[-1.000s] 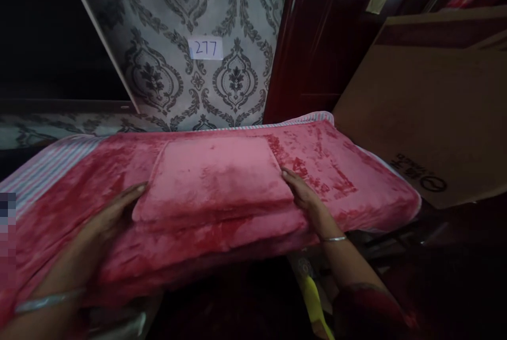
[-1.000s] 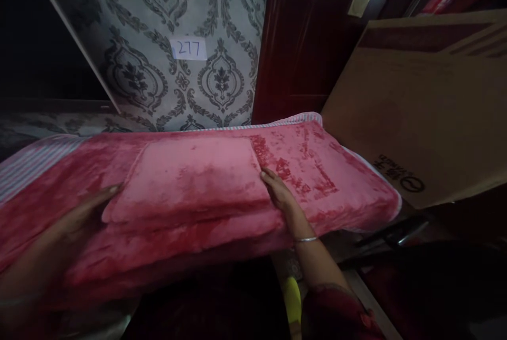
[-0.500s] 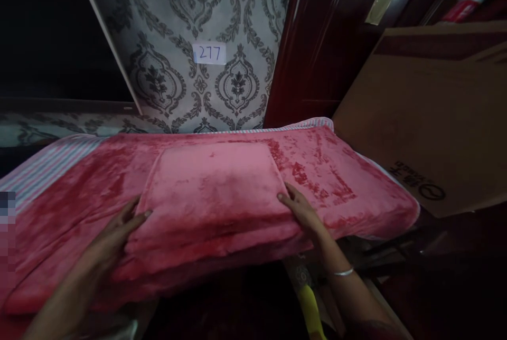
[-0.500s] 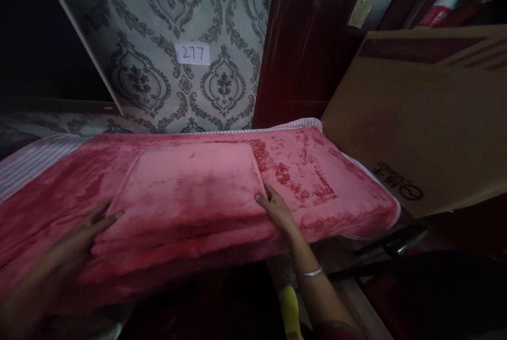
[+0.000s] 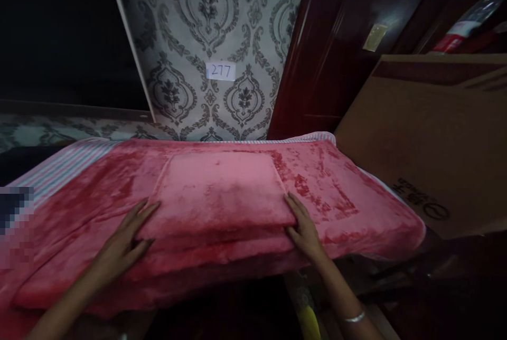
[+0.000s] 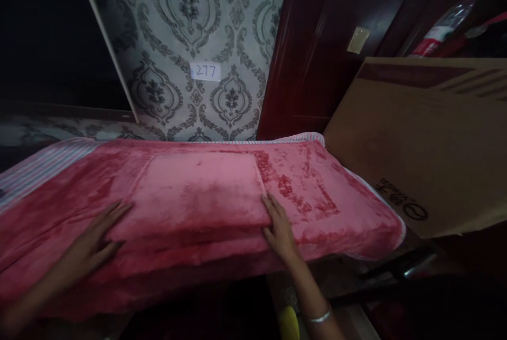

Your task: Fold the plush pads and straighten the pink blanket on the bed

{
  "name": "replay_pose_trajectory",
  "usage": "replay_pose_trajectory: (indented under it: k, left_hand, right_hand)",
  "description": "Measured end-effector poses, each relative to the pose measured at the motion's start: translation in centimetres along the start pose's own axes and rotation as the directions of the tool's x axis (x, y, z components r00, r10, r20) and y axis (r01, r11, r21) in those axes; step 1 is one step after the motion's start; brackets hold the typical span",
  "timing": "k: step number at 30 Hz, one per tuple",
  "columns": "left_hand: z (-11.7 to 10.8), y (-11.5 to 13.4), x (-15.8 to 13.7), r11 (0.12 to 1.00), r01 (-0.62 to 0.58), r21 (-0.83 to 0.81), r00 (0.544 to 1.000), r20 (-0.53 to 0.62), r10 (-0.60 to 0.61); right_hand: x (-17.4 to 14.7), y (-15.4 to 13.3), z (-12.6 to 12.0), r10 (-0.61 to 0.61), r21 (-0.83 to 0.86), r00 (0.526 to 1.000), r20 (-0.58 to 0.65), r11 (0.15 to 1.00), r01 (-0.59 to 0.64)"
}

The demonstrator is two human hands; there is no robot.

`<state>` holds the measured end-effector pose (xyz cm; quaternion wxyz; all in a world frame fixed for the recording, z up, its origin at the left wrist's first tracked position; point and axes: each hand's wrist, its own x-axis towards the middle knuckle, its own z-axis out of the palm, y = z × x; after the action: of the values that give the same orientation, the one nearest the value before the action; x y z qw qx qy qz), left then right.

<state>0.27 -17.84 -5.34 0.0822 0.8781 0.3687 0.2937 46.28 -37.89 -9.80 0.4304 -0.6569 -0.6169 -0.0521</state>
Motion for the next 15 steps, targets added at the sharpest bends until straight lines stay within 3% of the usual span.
replay_pose_trajectory:
  k: [4,6,8,10,12,15]
  left_hand:
    - [-0.4,0.7,0.6,0.998,-0.016,0.054,1.000,0.000,0.016]
    - [-1.4,1.5,1.2,0.999,-0.002,0.047,1.000,-0.013,0.002]
    - [-2.6,2.5,2.4,0.998,0.054,-0.045,0.997,-0.054,-0.056]
    - [-3.9,3.7,4.3,0.949,0.168,-0.266,0.978,-0.077,-0.194]
    - [-5.2,5.1,7.0,0.798,0.284,-0.531,0.931,-0.045,-0.361]
    - [-7.1,7.3,12.1,0.596,0.311,-0.740,0.859,-0.050,-0.510]
  right_hand:
    - [1.0,-0.2,-0.5,-0.035,-0.041,0.999,-0.034,0.999,0.033]
    - [1.9,-0.5,-1.0,-0.029,0.041,0.995,-0.091,0.999,0.033]
    - [3.4,-1.2,-1.5,0.077,0.196,0.987,-0.139,0.979,-0.048]
    - [5.8,-2.1,-1.9,0.272,0.408,0.954,-0.127,0.891,-0.199]
    - [9.0,-2.9,-2.1,0.435,0.609,0.899,-0.050,0.727,-0.318]
    - [15.2,-3.4,-2.4,0.478,0.783,0.878,0.034,0.533,-0.320]
